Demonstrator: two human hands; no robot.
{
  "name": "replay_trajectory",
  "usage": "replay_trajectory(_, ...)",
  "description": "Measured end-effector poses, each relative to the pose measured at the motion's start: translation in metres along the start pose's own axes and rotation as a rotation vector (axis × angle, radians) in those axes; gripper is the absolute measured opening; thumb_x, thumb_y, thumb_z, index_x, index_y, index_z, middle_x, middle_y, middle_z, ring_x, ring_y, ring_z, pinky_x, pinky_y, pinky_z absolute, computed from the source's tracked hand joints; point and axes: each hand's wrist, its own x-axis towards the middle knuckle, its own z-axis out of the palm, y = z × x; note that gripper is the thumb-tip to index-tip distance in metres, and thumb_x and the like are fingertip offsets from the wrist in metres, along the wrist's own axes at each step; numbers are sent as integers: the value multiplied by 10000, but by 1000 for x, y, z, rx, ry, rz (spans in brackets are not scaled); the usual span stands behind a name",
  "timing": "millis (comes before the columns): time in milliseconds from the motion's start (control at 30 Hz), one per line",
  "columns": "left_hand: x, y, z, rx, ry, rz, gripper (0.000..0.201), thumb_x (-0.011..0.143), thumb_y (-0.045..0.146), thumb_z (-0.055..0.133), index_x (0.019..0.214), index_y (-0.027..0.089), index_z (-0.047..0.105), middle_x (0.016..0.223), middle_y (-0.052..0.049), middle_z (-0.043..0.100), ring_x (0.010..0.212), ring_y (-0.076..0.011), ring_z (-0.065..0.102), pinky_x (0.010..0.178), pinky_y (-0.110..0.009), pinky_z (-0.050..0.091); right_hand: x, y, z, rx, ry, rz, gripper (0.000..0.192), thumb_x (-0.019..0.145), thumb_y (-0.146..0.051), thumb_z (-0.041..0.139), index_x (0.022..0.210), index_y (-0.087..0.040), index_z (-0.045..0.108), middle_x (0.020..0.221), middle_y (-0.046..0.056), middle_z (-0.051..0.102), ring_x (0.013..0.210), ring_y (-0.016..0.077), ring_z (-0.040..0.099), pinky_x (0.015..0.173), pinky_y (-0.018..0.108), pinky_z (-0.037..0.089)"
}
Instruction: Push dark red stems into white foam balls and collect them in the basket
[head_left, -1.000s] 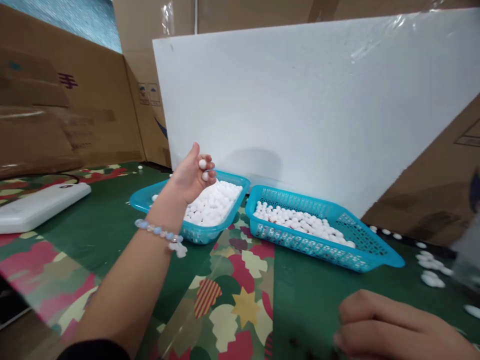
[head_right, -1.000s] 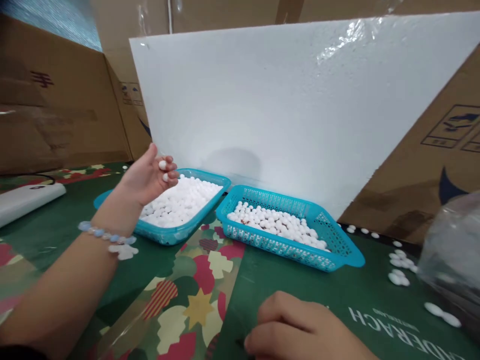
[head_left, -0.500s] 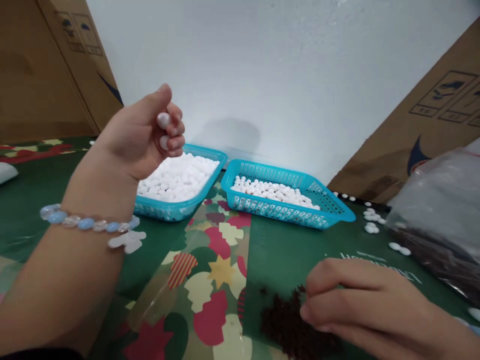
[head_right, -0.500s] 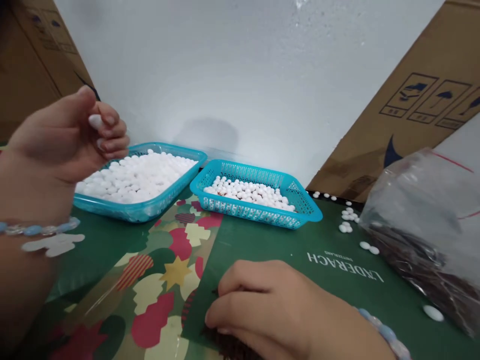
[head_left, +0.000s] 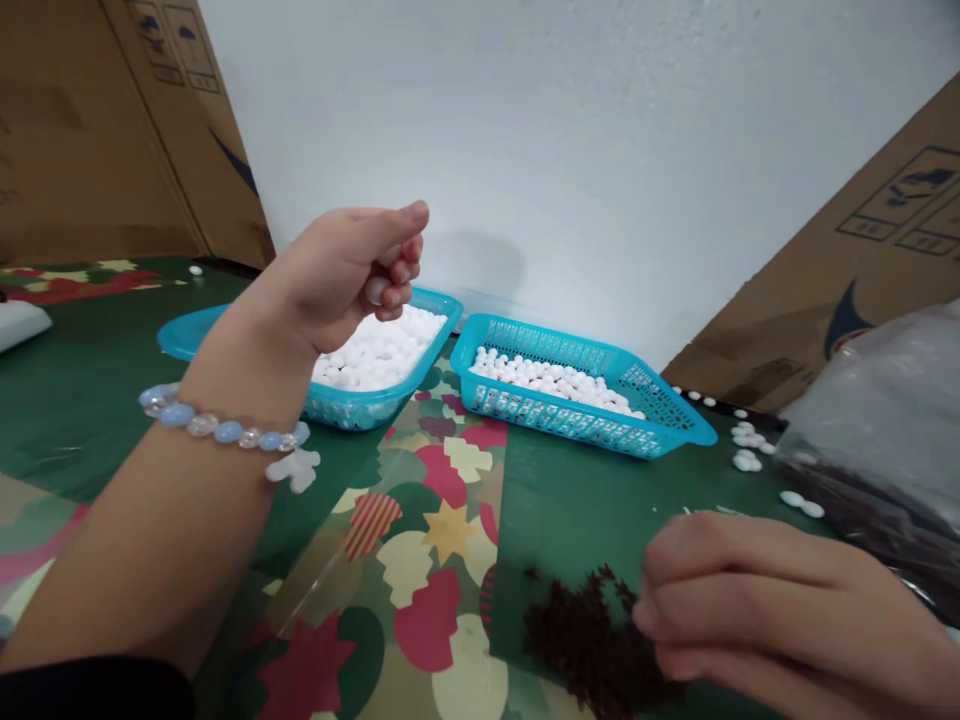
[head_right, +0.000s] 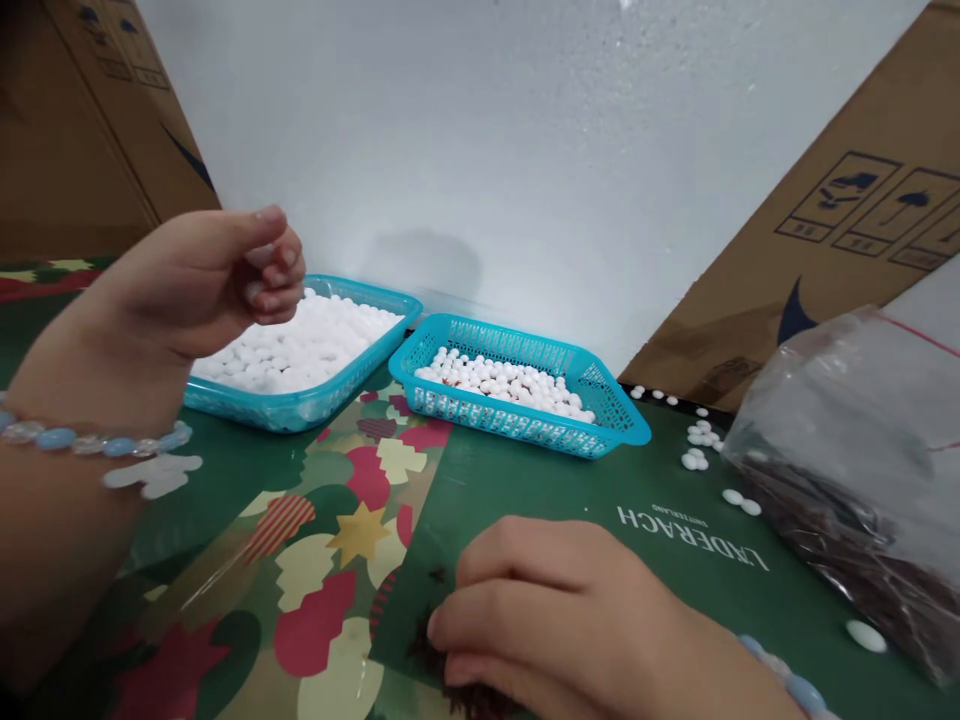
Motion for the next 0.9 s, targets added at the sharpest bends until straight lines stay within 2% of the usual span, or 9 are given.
replay_trajectory(267,-3,3,-4,-5,20,45,290,714,219,311,441,125,285,372,64,273,295,30,259,394,-172,123,-4,-4,-3,-53,-5,27,112,764,-247,377,780,-238,488,659,-24,535,579,30,508,537,63,410)
replay_trajectory(367,-4,4,-5,-2,25,70,285,712,217,309,445,122,284,381,64,272,306,32,262,403,-172,127,-4,-11,-9,-118,89,64,154,767,-289,353,785,-266,505,660,-20,557,593,53,533,528,80,432)
replay_trajectory(467,-5,4,-6,-3,28,92,281,713,211,290,446,126,264,393,63,259,314,35,258,412,-173,128,-3,-19,-12,-67,195,50,185,774,-284,333,795,-297,517,638,-31,558,559,53,540,511,78,440)
replay_trajectory(567,-6,5,-7,0,37,113,263,704,207,277,455,124,266,398,63,261,324,35,254,425,-169,134,-5,-22,-11,-60,231,16,195,779,-271,327,785,-304,520,626,-37,555,536,42,536,485,58,437)
replay_trajectory(667,-6,5,-5,12,34,107,210,685,141,248,493,98,324,420,64,261,348,39,259,455,-165,148,-8,-17,-8,-232,241,-7,179,772,-270,344,761,-266,522,651,-27,568,577,43,540,506,49,435)
replay_trajectory(767,-5,2,1,17,-44,49,149,638,81,258,598,67,401,455,61,295,379,31,297,473,-162,197,-5,-7,-6,-351,226,12,167,773,-254,341,718,-252,498,631,-27,565,546,41,532,485,62,433)
replay_trajectory(900,-5,-8,14,45,-235,-37,142,574,107,380,710,108,421,506,38,433,377,-19,347,420,-176,268,7,6,-5,-274,249,34,129,710,-102,417,712,-215,479,627,-39,566,580,26,536,531,53,429)
